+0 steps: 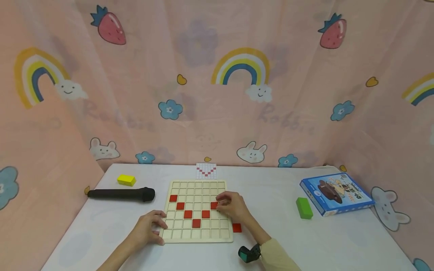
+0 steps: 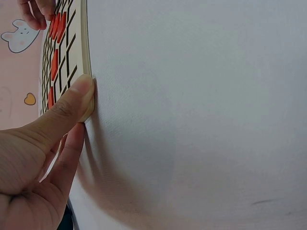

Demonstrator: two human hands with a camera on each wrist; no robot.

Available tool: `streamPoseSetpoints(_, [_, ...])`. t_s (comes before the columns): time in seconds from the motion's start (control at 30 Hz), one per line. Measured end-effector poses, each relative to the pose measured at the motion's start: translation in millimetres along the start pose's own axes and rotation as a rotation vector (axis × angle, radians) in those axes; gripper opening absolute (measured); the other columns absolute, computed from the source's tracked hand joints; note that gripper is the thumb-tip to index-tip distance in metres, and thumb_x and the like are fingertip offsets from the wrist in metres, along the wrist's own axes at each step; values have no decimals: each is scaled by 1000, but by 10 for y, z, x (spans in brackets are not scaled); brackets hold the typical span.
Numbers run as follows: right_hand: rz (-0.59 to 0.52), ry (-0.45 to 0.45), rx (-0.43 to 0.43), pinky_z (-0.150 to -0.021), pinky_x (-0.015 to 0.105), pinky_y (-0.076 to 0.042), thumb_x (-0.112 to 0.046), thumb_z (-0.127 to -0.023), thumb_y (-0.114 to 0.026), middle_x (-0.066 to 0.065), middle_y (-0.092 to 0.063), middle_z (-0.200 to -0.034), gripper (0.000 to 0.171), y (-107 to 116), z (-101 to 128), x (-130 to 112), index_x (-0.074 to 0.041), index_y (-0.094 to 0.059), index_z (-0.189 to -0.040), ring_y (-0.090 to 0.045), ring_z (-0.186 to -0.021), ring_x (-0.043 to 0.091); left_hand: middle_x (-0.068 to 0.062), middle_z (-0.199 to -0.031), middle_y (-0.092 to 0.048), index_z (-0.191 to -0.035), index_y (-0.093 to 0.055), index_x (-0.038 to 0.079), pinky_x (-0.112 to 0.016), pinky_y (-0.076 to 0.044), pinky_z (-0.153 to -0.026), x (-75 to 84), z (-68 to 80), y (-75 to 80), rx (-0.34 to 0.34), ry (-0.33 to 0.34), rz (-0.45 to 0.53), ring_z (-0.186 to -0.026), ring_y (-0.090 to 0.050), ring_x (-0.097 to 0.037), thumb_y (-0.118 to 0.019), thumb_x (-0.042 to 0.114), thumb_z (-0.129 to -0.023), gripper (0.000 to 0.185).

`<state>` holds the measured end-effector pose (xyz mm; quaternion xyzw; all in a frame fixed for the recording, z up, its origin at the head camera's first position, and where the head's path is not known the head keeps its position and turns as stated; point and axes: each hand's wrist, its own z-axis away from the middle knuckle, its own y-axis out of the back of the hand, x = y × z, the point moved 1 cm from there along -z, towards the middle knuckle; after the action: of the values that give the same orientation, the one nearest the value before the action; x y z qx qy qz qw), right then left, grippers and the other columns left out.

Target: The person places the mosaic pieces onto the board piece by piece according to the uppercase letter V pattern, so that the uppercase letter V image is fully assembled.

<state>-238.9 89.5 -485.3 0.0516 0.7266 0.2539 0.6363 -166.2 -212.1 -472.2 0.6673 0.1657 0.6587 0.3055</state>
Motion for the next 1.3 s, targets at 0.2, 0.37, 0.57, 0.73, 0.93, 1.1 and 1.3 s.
streamPoseSetpoints(0.2, [-85,-52,-5,-81,31,-55,-2,-83,-72,15,-66,-104,27,137,118,0,3,-64,-108,-67,-92,25,-14,-116,-58,-78,-68,3,-25,-55,-69,-2,-7,-1,-3,4,3,-101,-58,-32,-89,-5,-47,38])
streamPoseSetpoints(0.37, [-102,-69,-13,-81,28,-54,-2,-83,-71,15,-66,-104,27,286,273,34,4,-64,-109,-66,-90,24,-14,-117,-58,-78,-69,3,-26,-55,-70,-14,-21,-7,1,11,-2,-103,-57,-33,-89,-5,-47,38])
streamPoseSetpoints(0.57, [-53,-64,-113,-76,24,-52,-7,-80,-75,11,-66,-103,30,412,449,126,2,-65,-106,-62,-89,21,-13,-116,-58,-78,-69,3,-25,-55,-69,-5,-9,15,4,-1,-5,-102,-57,-32,-89,-5,-47,38])
streamPoseSetpoints(0.73, [59,-10,-177,-72,23,-53,-6,-75,-79,7,-66,-101,33,434,558,203,-1,-66,-105,-61,-87,19,-14,-116,-58,-78,-69,3,-26,-55,-69,4,5,40,5,-7,-6,-101,-58,-32,-89,-5,-47,38])
streamPoseSetpoints(0.93, [87,55,-144,-73,25,-55,-5,-72,-81,8,-66,-99,35,441,652,261,0,-64,-102,-63,-82,17,-14,-116,-58,-78,-69,3,-25,-55,-69,-12,24,25,6,12,0,-100,-58,-31,-89,-5,-47,38])
streamPoseSetpoints(1.1, [117,49,-111,-72,24,-55,-3,-71,-81,6,-66,-95,31,473,687,280,-2,-65,-97,-61,-78,15,-13,-116,-58,-79,-69,3,-25,-55,-69,-23,15,3,4,25,4,-100,-58,-30,-89,-5,-47,38])
streamPoseSetpoints(1.3, [83,9,-101,-71,22,-54,-5,-74,-79,6,-68,-92,25,532,670,321,-2,-68,-96,-63,-78,15,-14,-117,-57,-79,-69,2,-26,-55,-69,-15,13,-12,1,24,7,-99,-58,-30,-89,-6,-47,39])
